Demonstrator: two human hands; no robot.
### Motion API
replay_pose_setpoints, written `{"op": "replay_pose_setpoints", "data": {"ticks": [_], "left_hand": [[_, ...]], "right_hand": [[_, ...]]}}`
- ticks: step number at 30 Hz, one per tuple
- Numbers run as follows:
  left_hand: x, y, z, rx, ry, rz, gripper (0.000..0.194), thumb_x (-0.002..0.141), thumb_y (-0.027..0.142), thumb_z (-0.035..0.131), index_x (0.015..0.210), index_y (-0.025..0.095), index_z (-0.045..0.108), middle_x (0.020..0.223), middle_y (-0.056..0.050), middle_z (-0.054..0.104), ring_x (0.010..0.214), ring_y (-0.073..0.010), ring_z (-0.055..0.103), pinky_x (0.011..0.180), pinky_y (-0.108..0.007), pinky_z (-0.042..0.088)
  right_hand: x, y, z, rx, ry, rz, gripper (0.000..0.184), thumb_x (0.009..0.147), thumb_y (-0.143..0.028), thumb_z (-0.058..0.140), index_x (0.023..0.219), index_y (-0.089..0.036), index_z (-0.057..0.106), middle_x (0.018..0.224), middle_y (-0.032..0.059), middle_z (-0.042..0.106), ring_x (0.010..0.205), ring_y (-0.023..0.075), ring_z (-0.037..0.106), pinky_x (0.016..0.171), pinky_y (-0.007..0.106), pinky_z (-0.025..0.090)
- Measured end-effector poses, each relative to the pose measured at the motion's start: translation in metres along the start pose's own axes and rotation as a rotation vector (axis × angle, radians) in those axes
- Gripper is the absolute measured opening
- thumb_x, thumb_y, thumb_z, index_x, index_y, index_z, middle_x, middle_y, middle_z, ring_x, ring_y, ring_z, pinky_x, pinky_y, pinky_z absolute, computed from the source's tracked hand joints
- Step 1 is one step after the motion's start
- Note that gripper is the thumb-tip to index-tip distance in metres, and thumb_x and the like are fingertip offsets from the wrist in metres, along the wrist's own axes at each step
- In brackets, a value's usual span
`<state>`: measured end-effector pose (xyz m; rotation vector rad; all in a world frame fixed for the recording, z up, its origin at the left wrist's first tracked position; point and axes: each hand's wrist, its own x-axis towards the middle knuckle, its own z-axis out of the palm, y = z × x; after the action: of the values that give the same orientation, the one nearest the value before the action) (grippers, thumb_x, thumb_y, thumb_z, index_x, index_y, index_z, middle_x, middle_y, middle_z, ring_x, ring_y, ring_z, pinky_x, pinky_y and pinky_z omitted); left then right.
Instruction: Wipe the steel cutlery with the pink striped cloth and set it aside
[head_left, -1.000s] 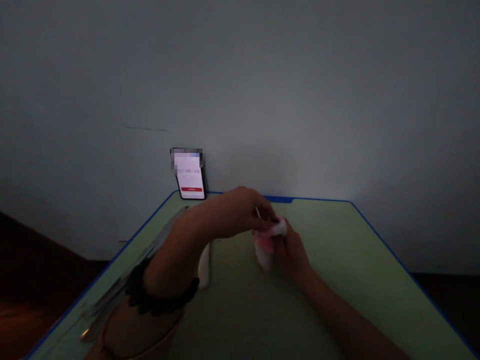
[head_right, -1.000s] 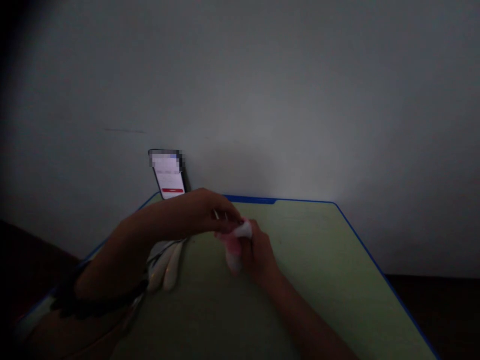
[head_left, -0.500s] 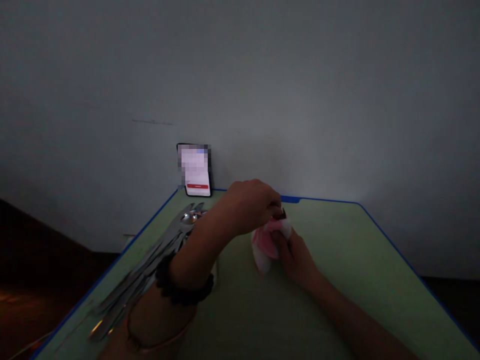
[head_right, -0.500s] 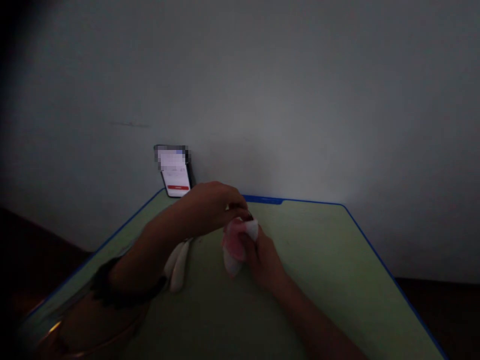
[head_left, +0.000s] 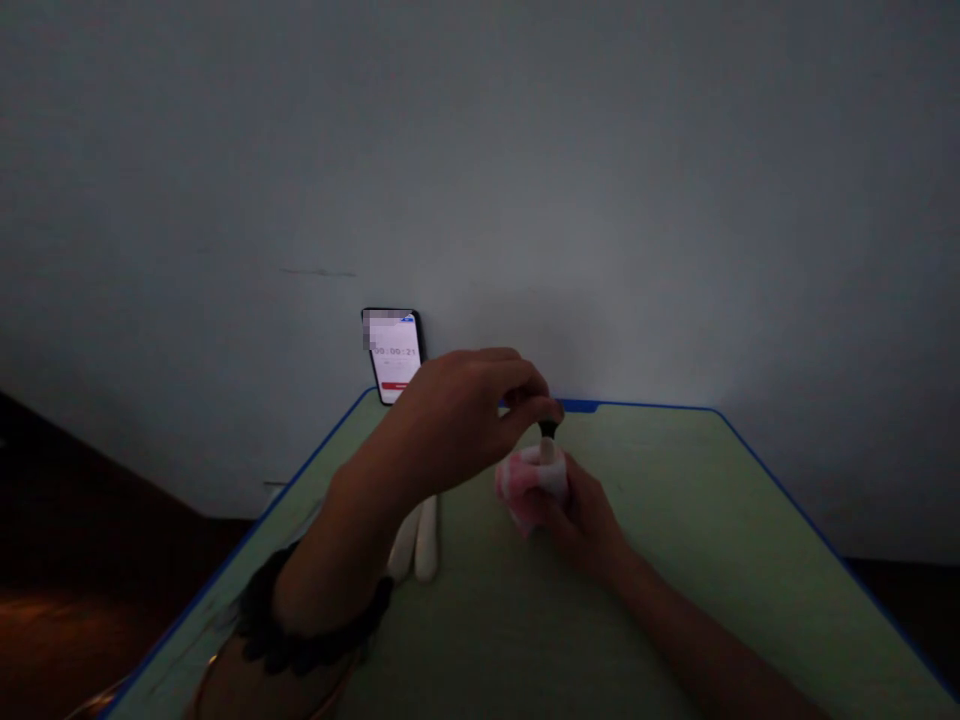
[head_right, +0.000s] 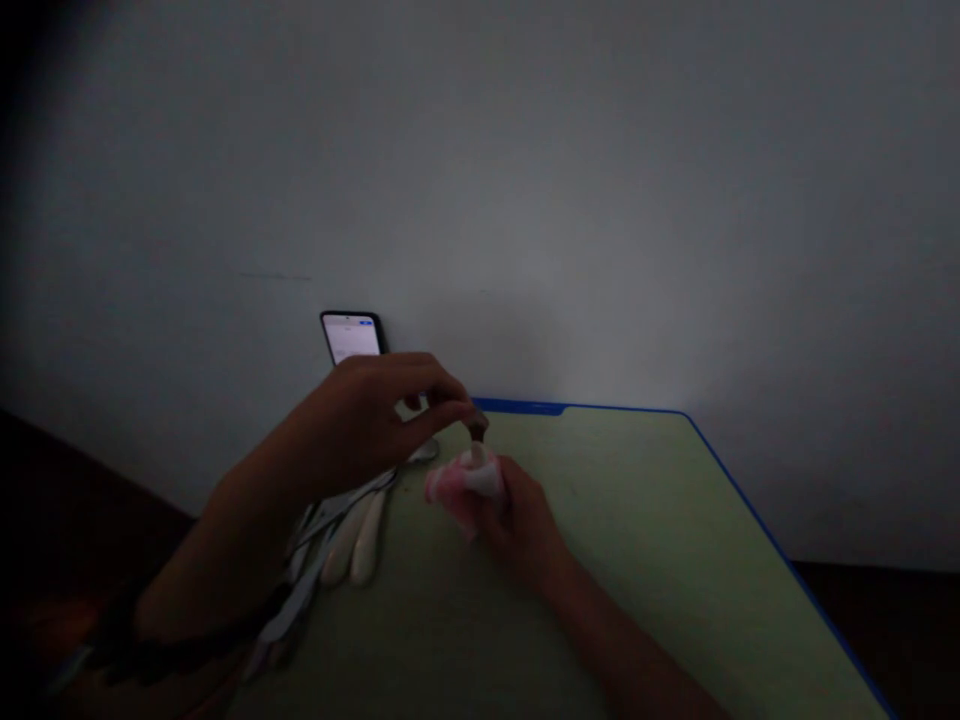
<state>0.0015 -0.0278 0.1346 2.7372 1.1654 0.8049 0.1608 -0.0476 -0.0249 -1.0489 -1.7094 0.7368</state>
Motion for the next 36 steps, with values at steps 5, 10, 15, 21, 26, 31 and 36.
{"op": "replay_pose_setpoints", "data": {"ticks": [5,10,15,21,26,31,36], "left_hand": [[-0.004,0.004,0.000,-0.049,-0.108,-0.003,0.019,0.082,0.034,0.052,0.082,0.020,0.065,0.078,-0.001,0.063,0.069,-0.0132,0.055,0.064,-0.023,0.038],[-0.005,-0.003,0.015,-0.005,-0.232,0.003,0.019,0.082,0.034,0.053,0.080,0.020,0.066,0.074,-0.002,0.063,0.069,-0.0156,0.056,0.061,-0.024,0.037],[-0.006,0.001,0.029,-0.039,-0.350,0.040,0.016,0.080,0.027,0.052,0.074,0.019,0.065,0.073,-0.002,0.062,0.067,-0.0155,0.056,0.060,-0.025,0.037],[0.000,0.002,0.035,-0.017,-0.285,0.073,0.016,0.082,0.023,0.048,0.081,0.019,0.064,0.082,-0.003,0.062,0.072,-0.0150,0.056,0.065,-0.024,0.039],[0.003,0.001,0.035,0.053,-0.270,0.076,0.017,0.083,0.023,0.046,0.080,0.018,0.062,0.083,-0.004,0.063,0.073,-0.0156,0.057,0.066,-0.025,0.039],[0.001,-0.005,0.032,0.019,-0.317,0.020,0.016,0.082,0.028,0.049,0.086,0.021,0.063,0.085,-0.003,0.064,0.075,-0.0170,0.057,0.064,-0.026,0.039],[-0.001,-0.012,0.035,-0.043,-0.320,0.013,0.016,0.081,0.027,0.050,0.091,0.023,0.062,0.085,-0.002,0.065,0.074,-0.0166,0.057,0.062,-0.025,0.039]], "right_hand": [[-0.002,-0.003,-0.002,0.041,0.019,-0.057,0.007,0.077,-0.022,0.048,0.082,-0.020,0.052,0.072,0.0013,0.052,0.062,0.0139,0.046,0.057,0.026,0.035],[-0.003,-0.005,-0.004,0.087,0.012,-0.034,0.009,0.077,-0.020,0.044,0.079,-0.020,0.053,0.071,0.0007,0.055,0.061,0.0133,0.047,0.055,0.025,0.033],[-0.005,0.002,-0.002,0.114,0.027,-0.027,0.014,0.081,-0.025,0.041,0.073,-0.019,0.051,0.067,0.0002,0.054,0.059,0.0127,0.046,0.054,0.025,0.032],[-0.003,0.001,-0.001,0.084,0.071,0.058,0.025,0.085,-0.034,0.041,0.072,-0.018,0.053,0.064,0.0000,0.054,0.054,0.0112,0.043,0.049,0.024,0.028],[-0.003,0.003,0.000,-0.006,0.072,0.096,0.029,0.086,-0.036,0.039,0.067,-0.017,0.050,0.056,-0.0013,0.049,0.050,0.0097,0.039,0.046,0.024,0.025],[-0.002,0.002,0.000,-0.011,0.026,0.064,0.028,0.086,-0.032,0.038,0.065,-0.018,0.048,0.056,-0.0016,0.049,0.049,0.0089,0.038,0.046,0.024,0.024],[-0.002,0.000,-0.001,-0.026,0.050,0.098,0.027,0.086,-0.033,0.039,0.068,-0.017,0.050,0.056,-0.0014,0.049,0.048,0.0091,0.038,0.045,0.024,0.024]]}}
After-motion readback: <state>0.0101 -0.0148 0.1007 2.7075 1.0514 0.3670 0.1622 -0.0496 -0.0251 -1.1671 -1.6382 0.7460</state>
